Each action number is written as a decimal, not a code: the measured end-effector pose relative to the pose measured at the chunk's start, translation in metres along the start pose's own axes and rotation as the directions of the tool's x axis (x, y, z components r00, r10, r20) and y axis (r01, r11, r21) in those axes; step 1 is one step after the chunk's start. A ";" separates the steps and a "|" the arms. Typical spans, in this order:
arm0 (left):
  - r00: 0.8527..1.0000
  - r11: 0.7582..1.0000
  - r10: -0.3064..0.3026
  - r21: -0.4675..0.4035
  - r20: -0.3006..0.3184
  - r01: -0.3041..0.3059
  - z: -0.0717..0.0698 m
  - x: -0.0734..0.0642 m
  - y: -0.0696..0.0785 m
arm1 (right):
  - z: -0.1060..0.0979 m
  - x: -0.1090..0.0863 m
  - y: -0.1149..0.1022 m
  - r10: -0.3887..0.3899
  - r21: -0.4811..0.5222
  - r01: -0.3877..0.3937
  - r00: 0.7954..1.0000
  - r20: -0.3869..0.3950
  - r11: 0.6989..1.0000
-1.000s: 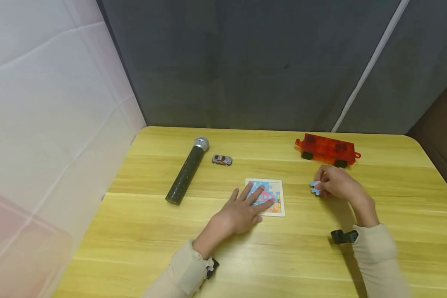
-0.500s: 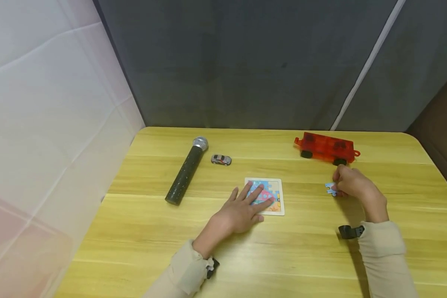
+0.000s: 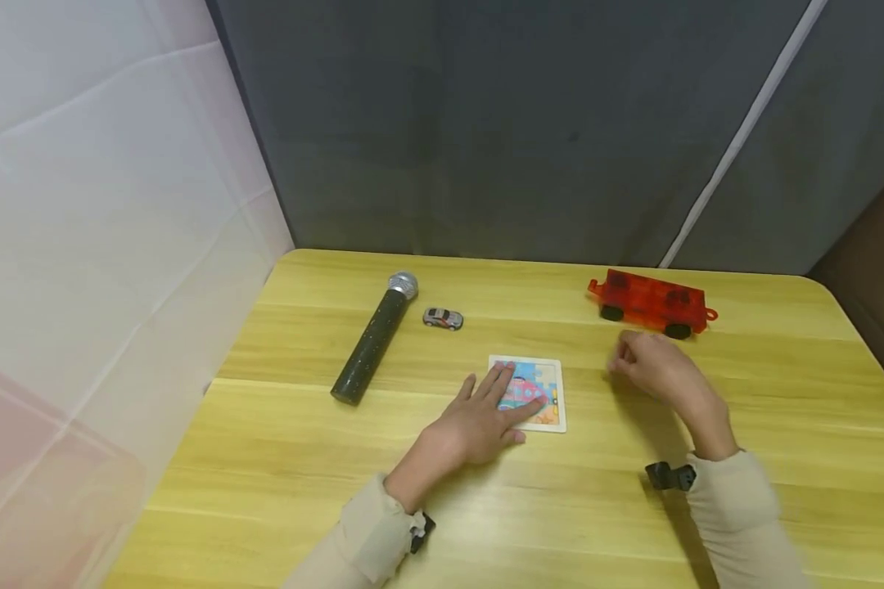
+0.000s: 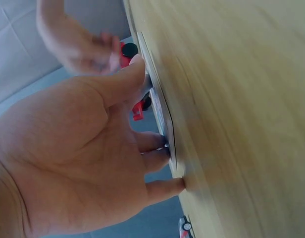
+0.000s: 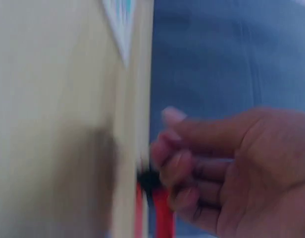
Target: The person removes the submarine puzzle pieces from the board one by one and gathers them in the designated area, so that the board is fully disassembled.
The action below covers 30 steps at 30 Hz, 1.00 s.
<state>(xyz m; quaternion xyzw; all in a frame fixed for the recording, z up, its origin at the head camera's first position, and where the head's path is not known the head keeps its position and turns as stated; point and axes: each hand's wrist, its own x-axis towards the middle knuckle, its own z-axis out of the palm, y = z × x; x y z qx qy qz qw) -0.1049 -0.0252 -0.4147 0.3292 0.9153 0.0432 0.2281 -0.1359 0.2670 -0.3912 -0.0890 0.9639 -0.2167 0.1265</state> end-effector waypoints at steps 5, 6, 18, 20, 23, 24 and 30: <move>1.000 1.000 -0.020 -0.003 0.005 0.020 0.002 0.000 0.002 | 0.034 0.026 -0.047 -0.175 0.026 0.174 0.985 0.008 0.984; 1.000 1.000 -0.024 0.001 0.008 0.024 0.002 0.000 0.003 | 0.040 0.030 -0.053 -0.181 0.020 0.180 0.984 0.008 0.983; 0.999 0.998 -0.044 0.055 0.026 0.042 0.000 0.003 0.002 | 0.065 0.039 -0.074 -0.144 0.020 0.147 0.984 -0.106 0.989; 0.999 0.997 -0.044 0.060 0.028 0.042 0.000 0.004 0.002 | 0.066 0.041 -0.074 -0.152 0.046 0.158 0.982 -0.110 0.986; 0.999 0.997 -0.045 0.066 0.029 0.043 0.000 0.004 0.002 | 0.068 0.043 -0.073 -0.157 0.086 0.168 0.980 -0.119 0.982; 0.999 0.997 -0.045 0.067 0.028 0.043 0.000 0.003 0.002 | 0.068 0.044 -0.073 -0.162 0.097 0.175 0.979 -0.126 0.980; 0.999 0.997 -0.044 0.061 0.025 0.043 0.000 0.003 0.002 | 0.068 0.044 -0.071 -0.181 0.140 0.207 0.967 -0.178 0.968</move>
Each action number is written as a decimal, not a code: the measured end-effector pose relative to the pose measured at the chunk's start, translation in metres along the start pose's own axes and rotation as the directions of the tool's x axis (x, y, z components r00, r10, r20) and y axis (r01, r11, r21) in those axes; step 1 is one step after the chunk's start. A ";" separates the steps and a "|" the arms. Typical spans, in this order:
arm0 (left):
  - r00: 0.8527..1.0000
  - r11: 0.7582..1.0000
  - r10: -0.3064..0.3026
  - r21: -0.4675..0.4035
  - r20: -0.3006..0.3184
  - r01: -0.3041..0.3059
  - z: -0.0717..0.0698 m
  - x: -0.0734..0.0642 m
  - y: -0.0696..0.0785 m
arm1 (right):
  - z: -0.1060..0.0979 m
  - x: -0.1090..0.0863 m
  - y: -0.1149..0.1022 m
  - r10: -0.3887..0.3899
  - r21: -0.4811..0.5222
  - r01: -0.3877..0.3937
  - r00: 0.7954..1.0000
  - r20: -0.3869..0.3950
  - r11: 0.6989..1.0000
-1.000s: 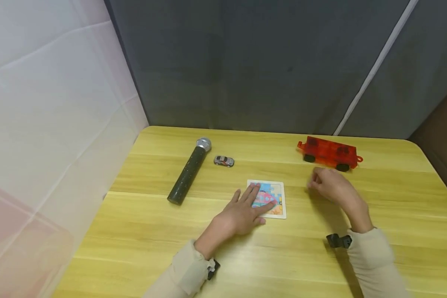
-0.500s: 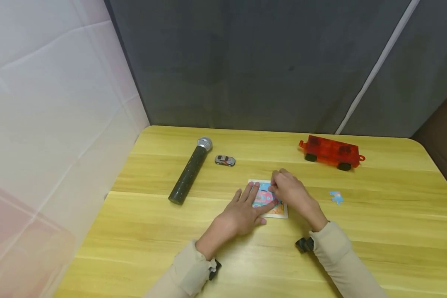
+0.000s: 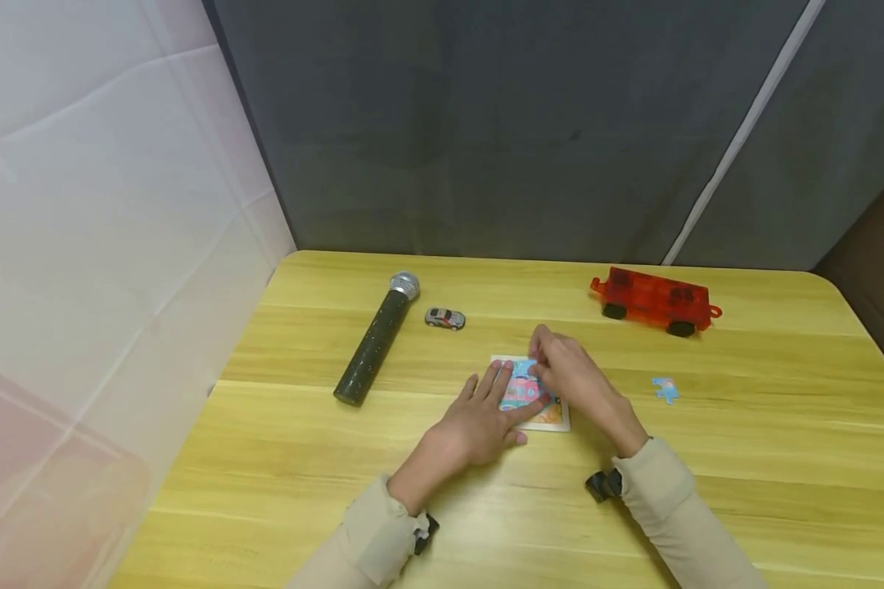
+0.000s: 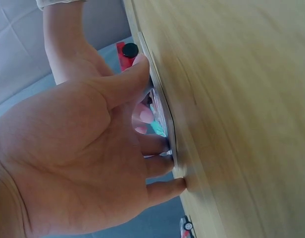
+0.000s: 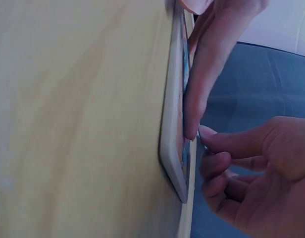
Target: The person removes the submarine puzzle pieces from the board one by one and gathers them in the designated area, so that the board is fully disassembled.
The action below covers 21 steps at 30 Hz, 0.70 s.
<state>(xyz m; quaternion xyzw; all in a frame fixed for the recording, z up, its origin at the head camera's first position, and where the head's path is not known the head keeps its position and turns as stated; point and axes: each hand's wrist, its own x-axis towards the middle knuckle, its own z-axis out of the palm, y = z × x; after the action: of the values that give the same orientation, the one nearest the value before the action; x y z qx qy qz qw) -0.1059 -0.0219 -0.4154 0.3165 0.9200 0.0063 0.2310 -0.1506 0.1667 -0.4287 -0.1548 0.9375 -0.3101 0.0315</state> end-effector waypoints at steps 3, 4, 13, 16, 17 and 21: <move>1.000 1.000 0.005 0.005 0.000 -0.005 0.000 0.002 0.000 | -0.003 -0.001 0.001 0.026 0.018 -0.026 1.000 0.004 1.000; 1.000 1.000 0.006 0.006 0.000 -0.006 0.000 0.002 0.001 | -0.005 -0.001 0.002 0.040 0.022 -0.040 0.999 0.012 0.999; 1.000 1.000 0.011 -0.016 -0.015 -0.012 0.000 0.002 0.000 | -0.047 -0.011 0.023 0.048 0.098 -0.052 0.998 0.046 0.994; 1.000 1.000 0.008 -0.018 -0.020 -0.008 0.001 0.000 -0.002 | -0.072 -0.021 0.043 0.063 0.082 -0.073 0.992 0.109 0.994; 1.000 1.000 0.006 -0.020 -0.020 -0.007 0.001 -0.001 -0.002 | -0.079 -0.024 0.050 0.070 0.068 -0.081 0.987 0.145 0.994; 1.000 1.000 0.014 -0.023 -0.025 -0.015 0.001 -0.001 -0.004 | -0.098 -0.037 0.073 0.146 -0.026 -0.144 0.954 0.262 0.989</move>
<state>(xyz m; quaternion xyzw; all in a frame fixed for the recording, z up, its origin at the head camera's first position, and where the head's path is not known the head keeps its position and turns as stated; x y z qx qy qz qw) -0.1066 -0.0259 -0.4167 0.3202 0.9203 0.0227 0.2234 -0.1504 0.2895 -0.3944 -0.1256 0.9348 -0.2806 0.1780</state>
